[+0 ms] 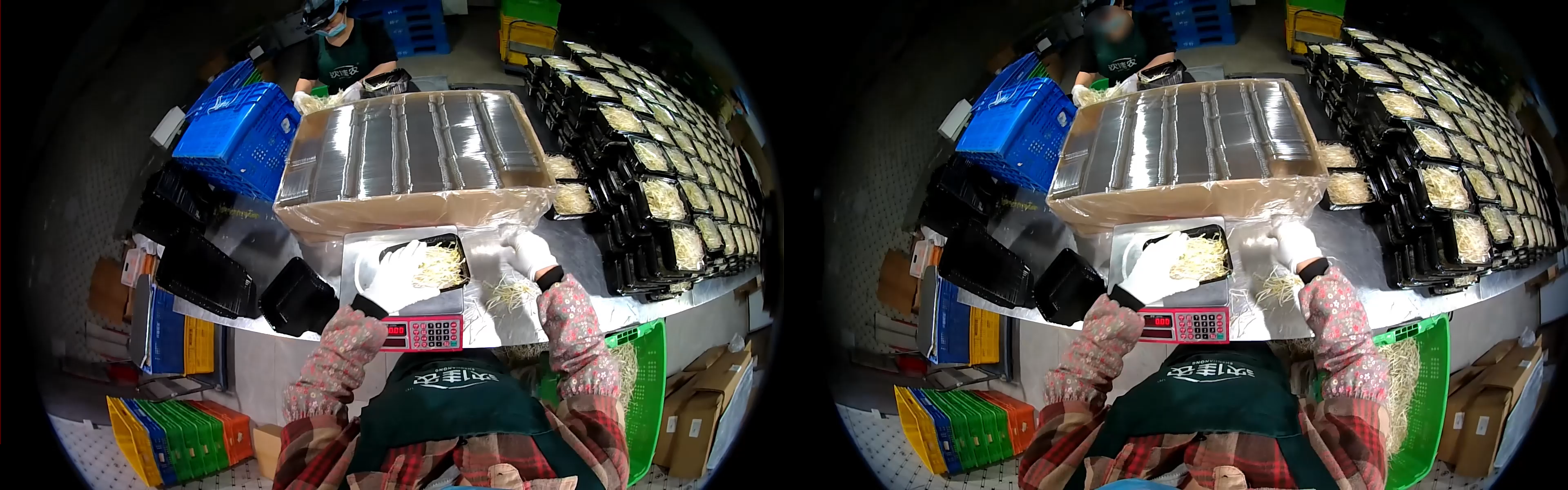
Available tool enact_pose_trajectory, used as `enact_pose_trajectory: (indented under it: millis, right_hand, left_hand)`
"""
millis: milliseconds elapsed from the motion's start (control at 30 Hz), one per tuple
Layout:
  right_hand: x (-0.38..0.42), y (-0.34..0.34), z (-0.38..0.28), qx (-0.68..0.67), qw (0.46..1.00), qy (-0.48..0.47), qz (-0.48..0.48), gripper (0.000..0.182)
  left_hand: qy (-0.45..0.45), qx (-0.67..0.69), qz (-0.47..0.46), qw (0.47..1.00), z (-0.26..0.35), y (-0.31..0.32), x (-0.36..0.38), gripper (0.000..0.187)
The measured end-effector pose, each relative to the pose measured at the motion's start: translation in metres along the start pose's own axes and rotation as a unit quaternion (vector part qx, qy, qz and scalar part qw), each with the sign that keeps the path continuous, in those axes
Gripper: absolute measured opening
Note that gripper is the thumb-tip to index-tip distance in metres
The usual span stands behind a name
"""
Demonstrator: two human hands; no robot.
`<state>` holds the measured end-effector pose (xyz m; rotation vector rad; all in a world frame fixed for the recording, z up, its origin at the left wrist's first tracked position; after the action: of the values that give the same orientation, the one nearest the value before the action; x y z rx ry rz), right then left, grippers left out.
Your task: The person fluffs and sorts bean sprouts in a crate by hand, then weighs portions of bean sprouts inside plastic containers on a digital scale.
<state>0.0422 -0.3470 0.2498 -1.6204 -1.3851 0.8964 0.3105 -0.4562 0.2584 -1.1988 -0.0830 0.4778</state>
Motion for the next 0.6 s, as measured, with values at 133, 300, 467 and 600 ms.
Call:
enact_pose_trajectory:
  millis: [133,300,467,600]
  right_hand:
    - [-0.011,-0.004,-0.063,-0.225,0.971,-0.056,0.058,0.051]
    - [-0.024,0.080,-0.133,-0.002,0.976,-0.187,0.112,0.083]
    - [-0.049,0.008,-0.100,-0.183,0.965,-0.120,-0.146,0.077]
    - [-0.115,-0.056,0.014,-0.117,0.987,-0.056,0.099,0.057]
  left_hand:
    - [-0.059,-0.009,0.083,0.995,-0.004,0.009,-0.001,0.052]
    - [-0.074,-0.133,0.011,0.988,0.003,0.036,-0.016,0.055]
    - [-0.079,-0.064,0.019,0.995,0.002,0.029,-0.012,0.057]
    - [-0.095,-0.026,0.027,0.995,0.007,0.020,-0.004,0.065]
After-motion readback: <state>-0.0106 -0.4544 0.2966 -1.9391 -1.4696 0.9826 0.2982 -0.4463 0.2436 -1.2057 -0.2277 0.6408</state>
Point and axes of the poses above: each hand's wrist, its own x-axis away from the middle knuckle, its own y-axis out of the palm, z = x × y, the point moved 5 cm from there along -x, towards the middle knuckle, and after that the axes turned 4 degrees about -z, right-handed, at the moved point
